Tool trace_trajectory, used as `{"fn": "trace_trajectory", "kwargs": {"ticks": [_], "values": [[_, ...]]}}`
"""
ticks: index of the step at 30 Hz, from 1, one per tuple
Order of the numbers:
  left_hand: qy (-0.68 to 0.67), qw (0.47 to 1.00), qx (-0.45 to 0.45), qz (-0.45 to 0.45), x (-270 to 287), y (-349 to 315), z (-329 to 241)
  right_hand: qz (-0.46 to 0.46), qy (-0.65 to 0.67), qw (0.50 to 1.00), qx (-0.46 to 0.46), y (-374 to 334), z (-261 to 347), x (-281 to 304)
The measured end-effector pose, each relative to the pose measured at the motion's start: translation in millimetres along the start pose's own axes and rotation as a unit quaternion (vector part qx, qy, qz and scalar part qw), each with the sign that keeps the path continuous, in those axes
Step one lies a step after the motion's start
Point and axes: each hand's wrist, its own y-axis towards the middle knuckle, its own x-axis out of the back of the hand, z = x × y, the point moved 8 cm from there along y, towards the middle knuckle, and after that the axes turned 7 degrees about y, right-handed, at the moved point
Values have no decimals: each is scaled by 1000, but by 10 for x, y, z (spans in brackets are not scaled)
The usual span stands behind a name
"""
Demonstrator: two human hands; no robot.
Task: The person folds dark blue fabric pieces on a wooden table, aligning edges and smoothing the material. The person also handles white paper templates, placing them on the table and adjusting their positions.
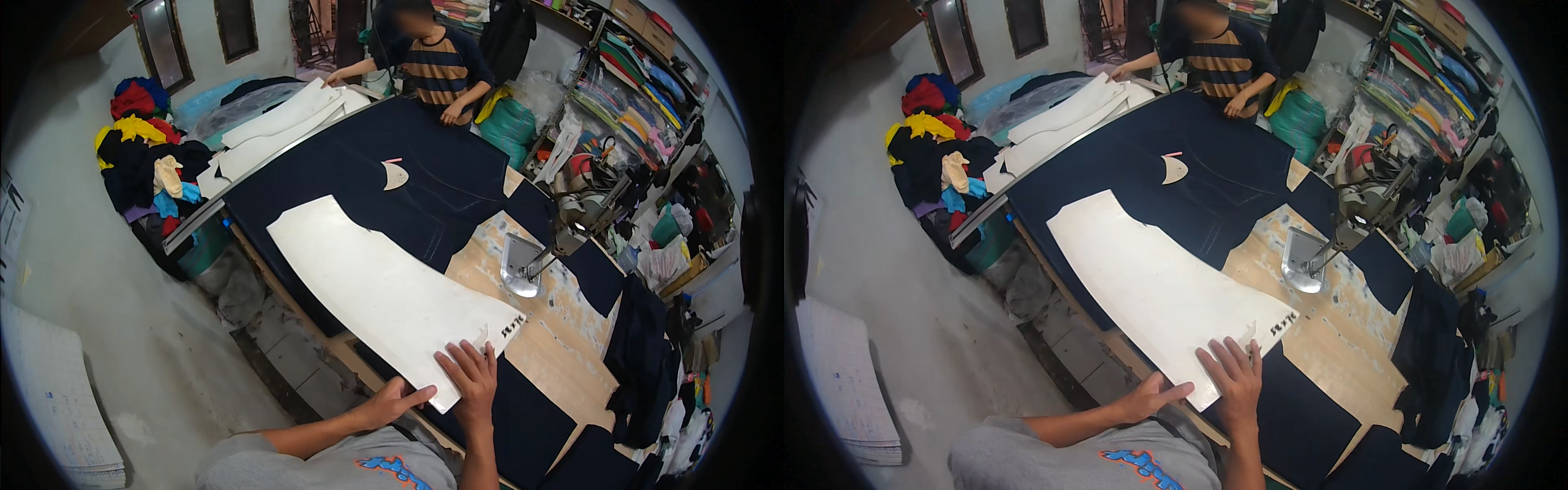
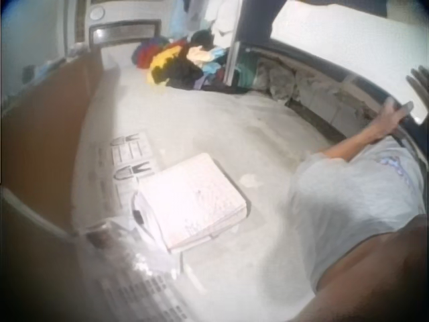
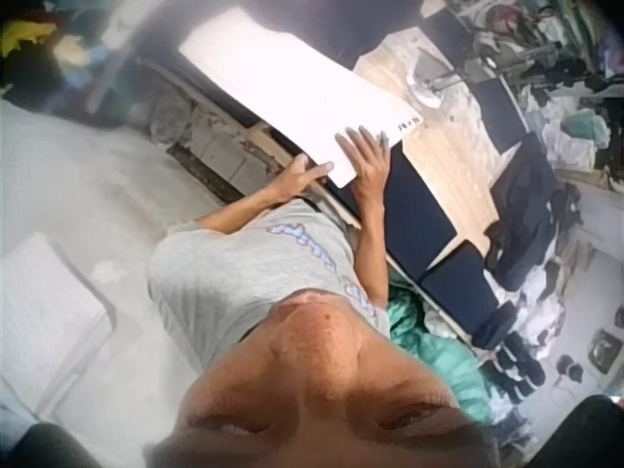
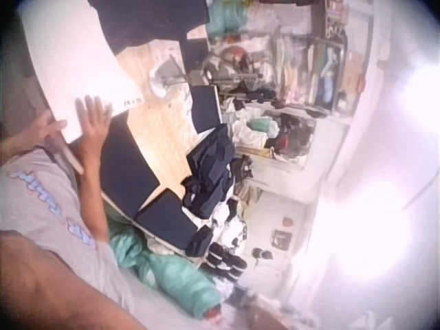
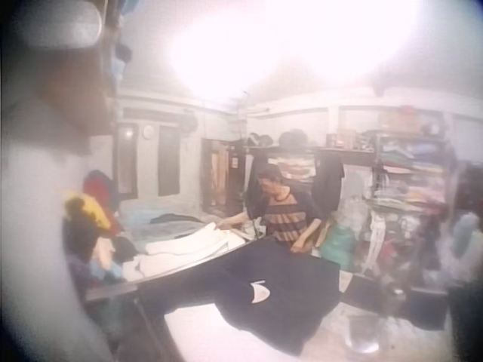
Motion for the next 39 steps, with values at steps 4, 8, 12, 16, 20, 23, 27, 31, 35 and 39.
{"fn": "trace_trajectory", "kwargs": {"ticks": [4,8,12,16,20,23,27,31,35,39], "values": [[-354,932,-14,-79,188,34,-3,-55,28,998,-4,-198,-7,234],[-403,891,-6,-208,933,167,-87,-131,3,991,11,-559,44,722],[-344,907,-57,-234,1627,197,-97,-300,-78,949,61,-1193,-58,1246],[-280,931,-85,-219,1640,111,-293,-352,-214,909,62,-1769,-175,1568],[-284,939,-82,-174,1224,134,-420,-379,-296,872,-87,-2334,-425,1922],[-307,945,-59,-92,820,199,-394,-417,-327,835,-147,-2553,-451,2192],[-304,950,12,71,-17,459,-229,-460,-346,789,-215,-2900,-222,2505],[-299,932,75,191,-790,417,-98,-488,-338,761,-262,-3110,-160,2646],[-259,901,155,313,-1533,179,-57,-501,-335,741,-297,-3323,-72,2733],[-279,831,222,427,-2000,-119,151,-507,-324,732,-319,-3430,-77,2767]]}}
